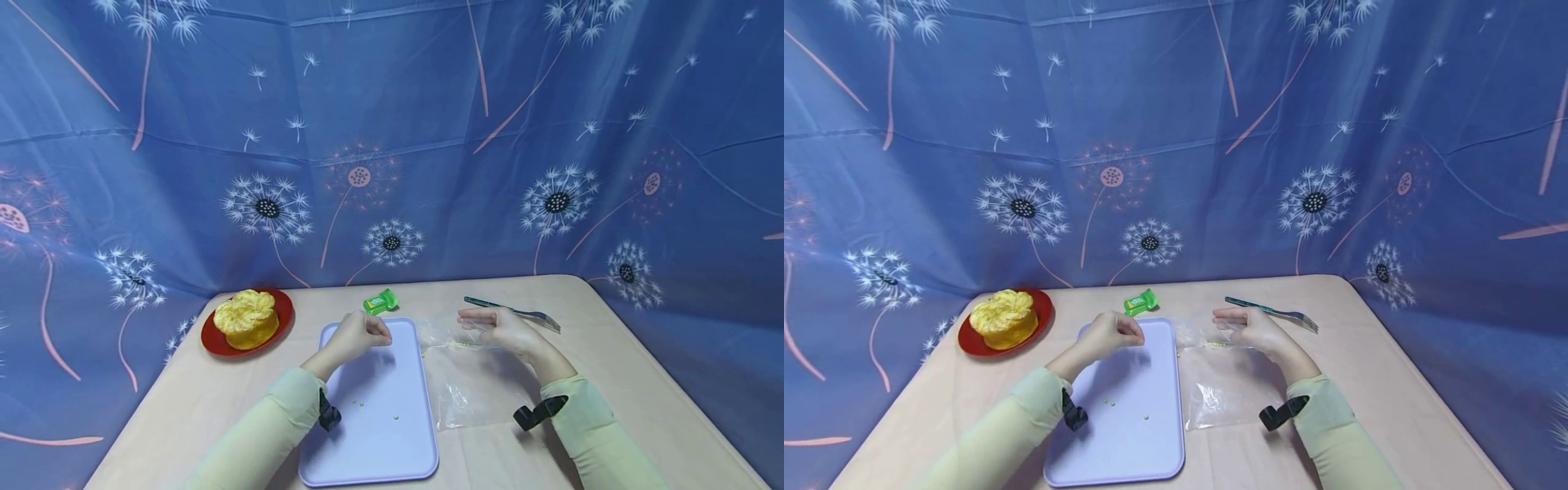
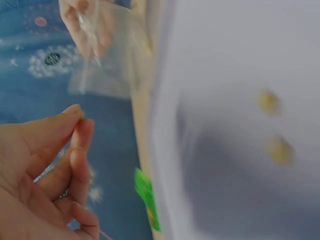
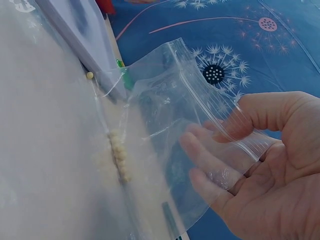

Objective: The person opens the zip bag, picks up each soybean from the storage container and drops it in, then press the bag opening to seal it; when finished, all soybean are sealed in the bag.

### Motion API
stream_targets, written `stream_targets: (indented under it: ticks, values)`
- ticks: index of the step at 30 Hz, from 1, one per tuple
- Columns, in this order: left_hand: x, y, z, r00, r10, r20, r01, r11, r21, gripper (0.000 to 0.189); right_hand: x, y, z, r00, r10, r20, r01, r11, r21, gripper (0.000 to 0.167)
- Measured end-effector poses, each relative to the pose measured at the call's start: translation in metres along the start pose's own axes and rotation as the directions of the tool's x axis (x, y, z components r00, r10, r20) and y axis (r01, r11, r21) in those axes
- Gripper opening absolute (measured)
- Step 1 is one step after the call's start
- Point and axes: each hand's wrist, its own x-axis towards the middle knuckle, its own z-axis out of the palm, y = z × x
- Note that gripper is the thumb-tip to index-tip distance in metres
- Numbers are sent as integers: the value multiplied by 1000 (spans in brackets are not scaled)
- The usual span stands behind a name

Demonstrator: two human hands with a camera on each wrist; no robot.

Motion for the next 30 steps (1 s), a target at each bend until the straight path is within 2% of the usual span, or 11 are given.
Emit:
stream_targets:
  ticks: [6, 13, 16, 21, 27, 30]
  values:
    - [23, 31, 15, 997, 54, -62, -56, 998, -39, 5, -2, -1, 1, 1000, 11, -6, -11, 1000, 4, 70]
    - [44, 51, 33, 990, 91, -109, -96, 995, -35, 4, -1, -2, 1, 999, 34, -27, -34, 999, -7, 71]
    - [53, 55, 40, 987, 110, -117, -114, 993, -31, 4, -1, -3, 0, 999, 28, -27, -29, 999, -16, 70]
    - [63, 57, 53, 989, 122, -89, -123, 992, -8, 4, -1, -5, 1, 999, 28, -25, -28, 1000, -7, 71]
    - [67, 57, 63, 986, 146, -81, -143, 989, 42, 4, -1, -5, 2, 999, 30, -27, -30, 1000, 4, 72]
    - [65, 57, 62, 987, 140, -77, -139, 990, 25, 6, -1, -5, 1, 999, 36, -32, -36, 999, 6, 72]
